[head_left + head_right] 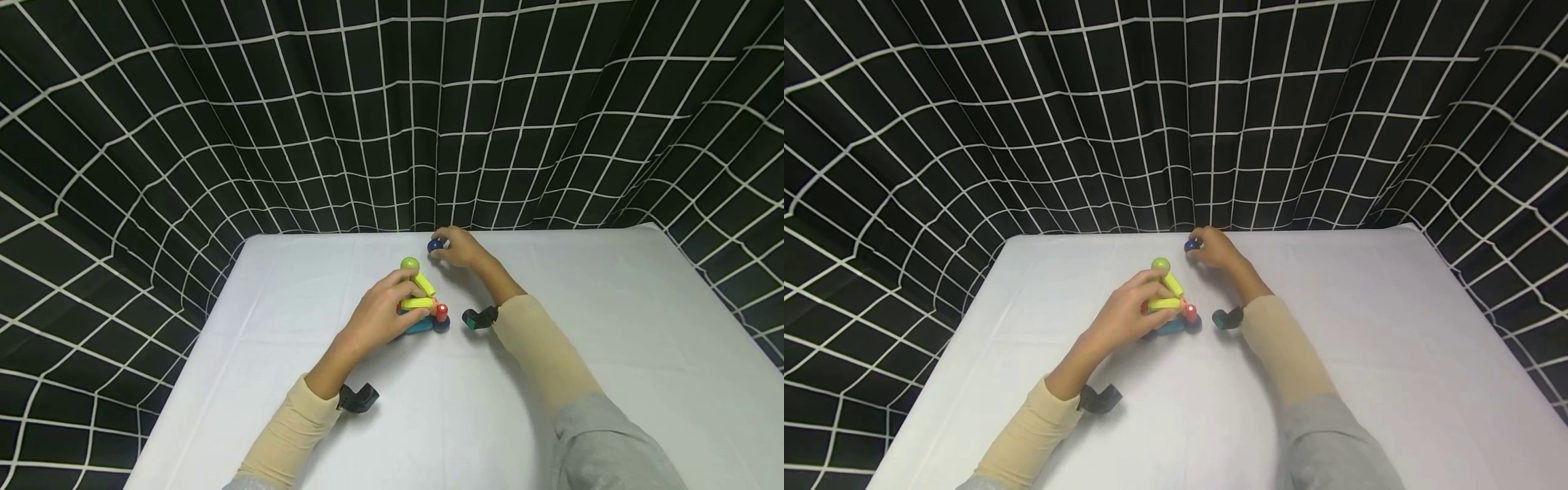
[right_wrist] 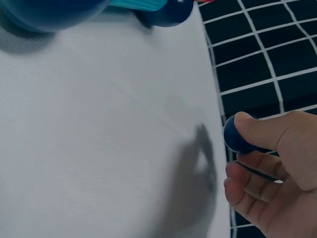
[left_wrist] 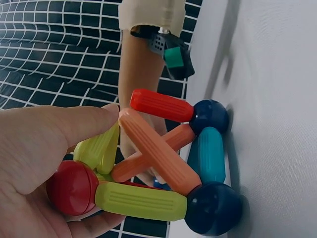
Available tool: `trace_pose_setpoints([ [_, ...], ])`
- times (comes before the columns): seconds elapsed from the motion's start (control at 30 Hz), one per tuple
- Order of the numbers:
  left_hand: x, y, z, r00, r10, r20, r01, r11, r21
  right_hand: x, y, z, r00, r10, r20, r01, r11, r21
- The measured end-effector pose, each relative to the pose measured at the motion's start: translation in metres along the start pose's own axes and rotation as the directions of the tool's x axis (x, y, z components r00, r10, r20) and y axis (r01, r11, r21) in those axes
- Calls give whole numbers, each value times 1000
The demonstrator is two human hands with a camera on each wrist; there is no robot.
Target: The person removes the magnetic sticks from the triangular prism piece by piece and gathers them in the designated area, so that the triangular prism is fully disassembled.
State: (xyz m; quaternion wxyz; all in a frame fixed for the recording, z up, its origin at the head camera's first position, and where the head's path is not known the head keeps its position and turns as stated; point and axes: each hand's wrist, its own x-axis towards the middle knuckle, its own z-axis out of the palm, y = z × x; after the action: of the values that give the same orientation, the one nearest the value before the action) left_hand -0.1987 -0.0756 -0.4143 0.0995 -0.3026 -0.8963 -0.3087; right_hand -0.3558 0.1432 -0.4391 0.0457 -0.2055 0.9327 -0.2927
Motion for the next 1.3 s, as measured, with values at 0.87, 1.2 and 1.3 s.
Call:
trace_pose_setpoints([
  [0.87,1,-2,-1,1000,13,22,-13,1000,-11,-5,-2,8,998,23,55,-21,999,-43],
  [1.2,-1,-5,-7,999,7,51,-6,1000,-21,-23,-12,-4,999,36,24,-38,998,52],
  [1.3,-2,-6,-11,998,-31,61,35,998,-60,-40,-25,-10,998,52,-20,-49,987,155],
])
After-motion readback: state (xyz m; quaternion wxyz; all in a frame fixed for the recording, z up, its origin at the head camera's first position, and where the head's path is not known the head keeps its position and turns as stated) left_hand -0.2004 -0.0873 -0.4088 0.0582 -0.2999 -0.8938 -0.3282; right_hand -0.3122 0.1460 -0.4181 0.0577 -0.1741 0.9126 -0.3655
